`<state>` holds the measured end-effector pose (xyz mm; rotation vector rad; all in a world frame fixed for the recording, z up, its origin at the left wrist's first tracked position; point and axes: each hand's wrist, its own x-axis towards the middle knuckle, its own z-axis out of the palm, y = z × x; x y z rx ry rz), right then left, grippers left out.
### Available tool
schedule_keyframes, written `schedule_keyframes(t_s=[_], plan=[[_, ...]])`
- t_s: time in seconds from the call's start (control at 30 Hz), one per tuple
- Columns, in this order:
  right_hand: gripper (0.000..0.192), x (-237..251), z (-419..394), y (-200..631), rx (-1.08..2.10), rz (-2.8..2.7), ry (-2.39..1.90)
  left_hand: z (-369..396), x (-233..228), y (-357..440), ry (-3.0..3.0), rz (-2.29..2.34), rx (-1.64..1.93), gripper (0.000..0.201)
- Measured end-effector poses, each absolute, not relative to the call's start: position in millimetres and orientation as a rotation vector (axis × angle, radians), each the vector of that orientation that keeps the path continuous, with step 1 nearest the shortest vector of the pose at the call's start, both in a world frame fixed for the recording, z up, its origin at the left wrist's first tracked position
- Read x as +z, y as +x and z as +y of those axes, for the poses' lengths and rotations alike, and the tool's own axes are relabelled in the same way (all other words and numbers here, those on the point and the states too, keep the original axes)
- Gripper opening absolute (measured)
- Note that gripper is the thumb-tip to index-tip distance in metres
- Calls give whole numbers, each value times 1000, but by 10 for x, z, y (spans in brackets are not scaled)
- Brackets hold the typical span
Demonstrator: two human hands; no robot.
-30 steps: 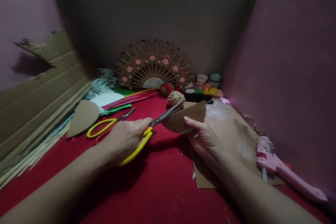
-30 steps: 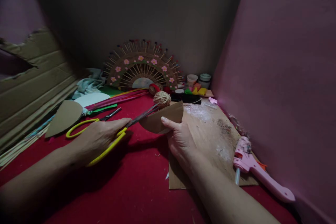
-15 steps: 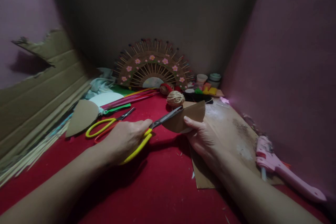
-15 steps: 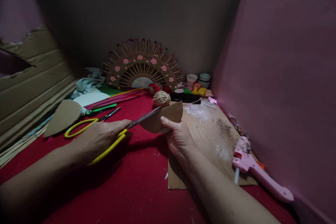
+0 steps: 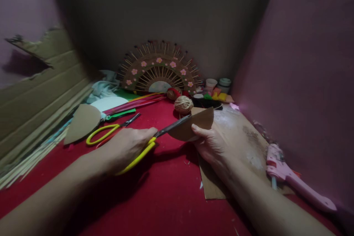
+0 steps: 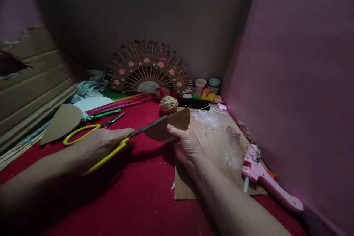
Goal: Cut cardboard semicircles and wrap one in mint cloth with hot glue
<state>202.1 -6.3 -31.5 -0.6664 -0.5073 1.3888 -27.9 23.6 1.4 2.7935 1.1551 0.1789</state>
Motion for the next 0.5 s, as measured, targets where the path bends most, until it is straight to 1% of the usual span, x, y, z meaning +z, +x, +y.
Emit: schedule_keyframes(t_s=[0.13, 0.37, 0.5], plan=[[55, -317, -68, 2029, 1395, -507, -681, 237, 46, -278, 2818, 1196, 46, 30], [51, -291, -79, 2031, 1383, -514, -736, 231, 69, -289, 2805, 1122, 55, 27], [47, -286, -85, 2029, 1379, -526, -754, 232, 52, -301, 2893, 1127, 106, 25]])
